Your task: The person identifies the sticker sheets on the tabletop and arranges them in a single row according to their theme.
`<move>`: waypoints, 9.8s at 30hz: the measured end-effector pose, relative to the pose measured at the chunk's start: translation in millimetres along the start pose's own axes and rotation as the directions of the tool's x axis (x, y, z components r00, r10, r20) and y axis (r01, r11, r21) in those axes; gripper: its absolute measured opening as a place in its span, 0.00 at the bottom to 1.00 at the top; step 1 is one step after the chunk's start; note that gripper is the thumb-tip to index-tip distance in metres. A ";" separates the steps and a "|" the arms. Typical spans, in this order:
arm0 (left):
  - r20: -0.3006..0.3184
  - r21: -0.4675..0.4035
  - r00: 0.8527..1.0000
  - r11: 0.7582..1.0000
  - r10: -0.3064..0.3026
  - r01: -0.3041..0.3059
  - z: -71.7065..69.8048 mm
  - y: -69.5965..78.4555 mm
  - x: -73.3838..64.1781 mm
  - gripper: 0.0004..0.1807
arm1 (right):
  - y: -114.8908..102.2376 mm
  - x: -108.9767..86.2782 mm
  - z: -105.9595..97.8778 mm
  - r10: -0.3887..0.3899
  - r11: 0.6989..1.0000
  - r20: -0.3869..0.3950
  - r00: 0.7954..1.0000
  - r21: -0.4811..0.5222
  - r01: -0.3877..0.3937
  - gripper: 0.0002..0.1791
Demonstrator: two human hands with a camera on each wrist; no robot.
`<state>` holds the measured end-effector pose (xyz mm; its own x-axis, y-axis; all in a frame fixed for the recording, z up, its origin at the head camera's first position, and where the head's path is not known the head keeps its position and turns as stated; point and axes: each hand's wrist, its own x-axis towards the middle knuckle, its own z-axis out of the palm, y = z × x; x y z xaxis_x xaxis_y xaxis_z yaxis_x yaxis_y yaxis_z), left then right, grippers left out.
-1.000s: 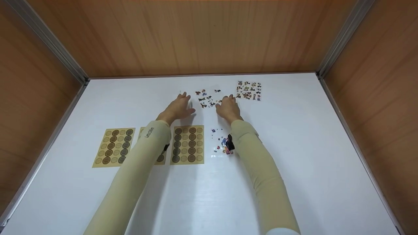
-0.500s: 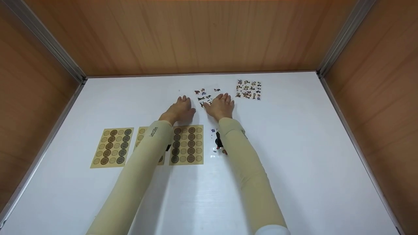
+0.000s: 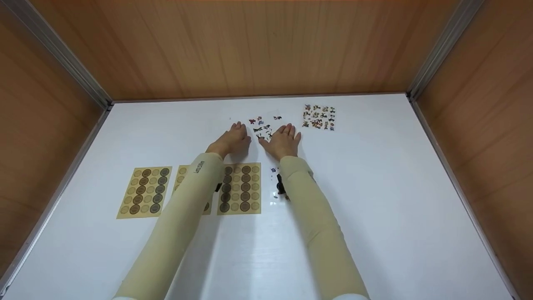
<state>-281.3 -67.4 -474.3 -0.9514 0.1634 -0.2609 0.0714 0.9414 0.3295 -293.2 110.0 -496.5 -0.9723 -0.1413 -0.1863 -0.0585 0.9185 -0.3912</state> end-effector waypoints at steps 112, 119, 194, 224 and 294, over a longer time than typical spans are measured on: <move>-0.136 -0.924 0.970 0.379 -0.201 -0.051 -4.1 17.7 21.1 0.32 | 21.9 6.5 -16.5 -0.193 0.981 0.265 0.945 0.050 0.187 0.55; -0.016 -0.895 0.987 0.442 -0.159 0.057 -4.7 14.6 14.7 0.24 | 18.5 6.2 -13.9 -0.205 0.978 0.248 0.947 0.082 0.191 0.57; 0.014 -0.415 0.956 0.872 0.294 -0.262 74.9 180.3 -69.1 0.46 | 216.2 -129.5 -96.3 -0.137 0.681 0.017 0.990 0.728 0.082 0.41; 0.093 -0.201 0.984 0.971 0.152 -0.130 78.8 196.9 -55.6 0.48 | 216.5 -123.9 -89.6 -0.104 0.759 0.086 0.991 0.651 0.023 0.55; 0.257 -0.188 0.920 0.949 0.296 -0.253 78.1 174.7 -29.0 0.29 | 206.7 -122.7 -76.6 -0.054 0.999 0.120 0.991 0.014 0.052 0.46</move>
<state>-217.8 115.4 -480.0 -0.7769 0.5052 -0.3757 0.2522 0.7965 0.5495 -203.4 345.5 -485.4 -0.9337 -0.2335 -0.2715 -0.1063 0.9047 -0.4126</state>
